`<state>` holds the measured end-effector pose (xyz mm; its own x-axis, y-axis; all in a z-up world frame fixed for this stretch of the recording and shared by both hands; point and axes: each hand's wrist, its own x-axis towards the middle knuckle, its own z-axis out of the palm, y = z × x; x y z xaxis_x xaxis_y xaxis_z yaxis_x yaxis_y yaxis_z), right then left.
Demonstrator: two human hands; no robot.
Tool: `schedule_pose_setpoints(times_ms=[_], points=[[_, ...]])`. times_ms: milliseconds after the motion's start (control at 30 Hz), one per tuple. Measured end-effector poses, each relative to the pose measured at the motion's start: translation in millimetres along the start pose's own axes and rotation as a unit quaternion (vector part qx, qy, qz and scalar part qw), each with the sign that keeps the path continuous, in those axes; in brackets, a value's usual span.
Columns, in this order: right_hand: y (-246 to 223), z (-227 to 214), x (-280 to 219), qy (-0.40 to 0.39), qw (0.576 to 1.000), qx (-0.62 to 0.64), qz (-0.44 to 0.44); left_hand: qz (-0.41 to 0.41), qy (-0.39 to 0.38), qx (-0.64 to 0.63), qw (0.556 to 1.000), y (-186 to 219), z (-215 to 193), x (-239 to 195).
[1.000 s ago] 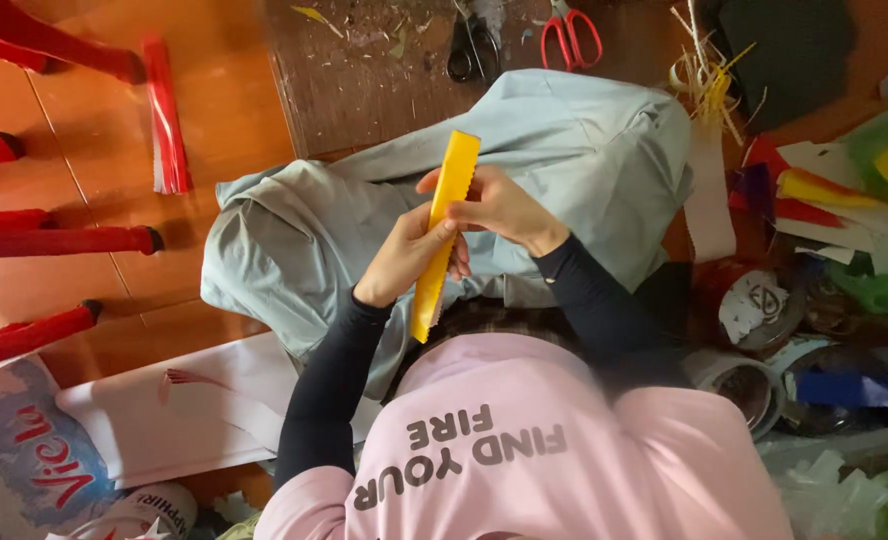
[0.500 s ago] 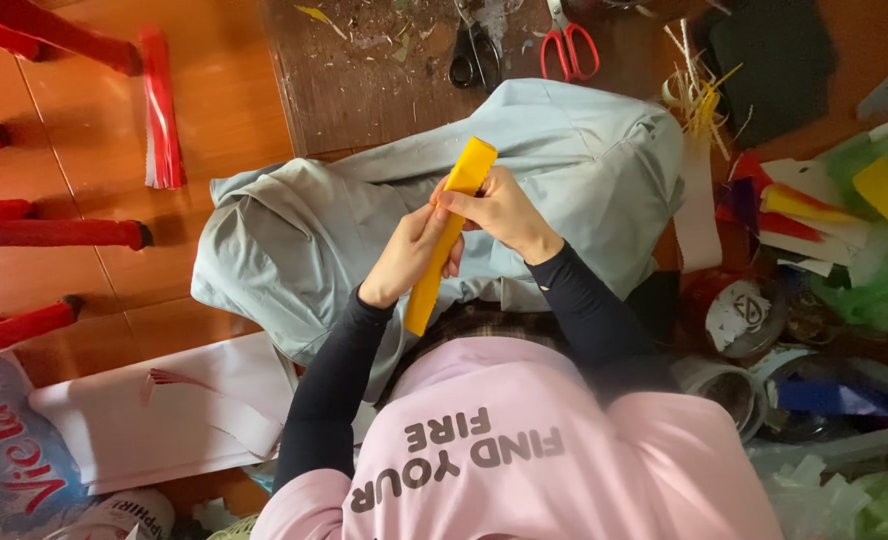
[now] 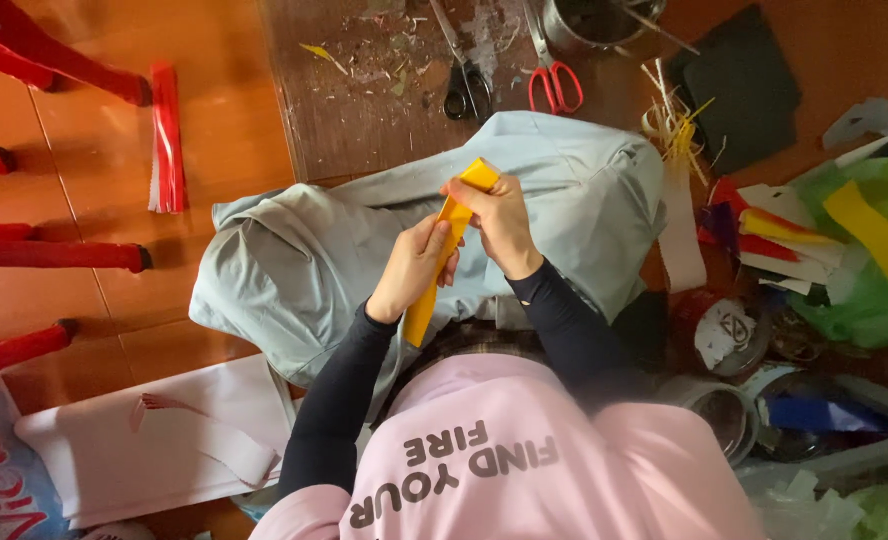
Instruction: Cutting strips of paper into specific lengths using scissors.
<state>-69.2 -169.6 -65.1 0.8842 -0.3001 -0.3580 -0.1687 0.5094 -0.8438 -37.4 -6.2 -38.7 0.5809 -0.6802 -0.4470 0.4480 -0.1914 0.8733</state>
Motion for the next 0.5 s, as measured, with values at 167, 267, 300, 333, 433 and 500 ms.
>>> schedule_pose_setpoints(times_ms=[167,267,300,333,433,500], points=[[-15,-5,8,0.025,0.999,0.021,-0.029,0.004,-0.013,0.031,0.999,8,1,0],[-4,-32,30,0.066,0.994,0.043,-0.081,-0.006,-0.022,0.034,0.999,7,-4,-2],[1,-45,38,0.111,0.984,0.068,-0.121,-0.015,-0.025,0.027,0.999,5,-7,-3],[-21,-42,37,0.11,0.984,0.067,-0.12,-0.016,-0.024,0.025,0.999,0,-6,-1],[-58,-22,32,0.099,0.975,0.099,-0.174,-0.017,0.002,-0.014,1.0,-2,-9,11],[-43,-2,17,0.014,1.0,-0.027,0.006,0.005,0.034,-0.046,0.998,4,-4,24]])
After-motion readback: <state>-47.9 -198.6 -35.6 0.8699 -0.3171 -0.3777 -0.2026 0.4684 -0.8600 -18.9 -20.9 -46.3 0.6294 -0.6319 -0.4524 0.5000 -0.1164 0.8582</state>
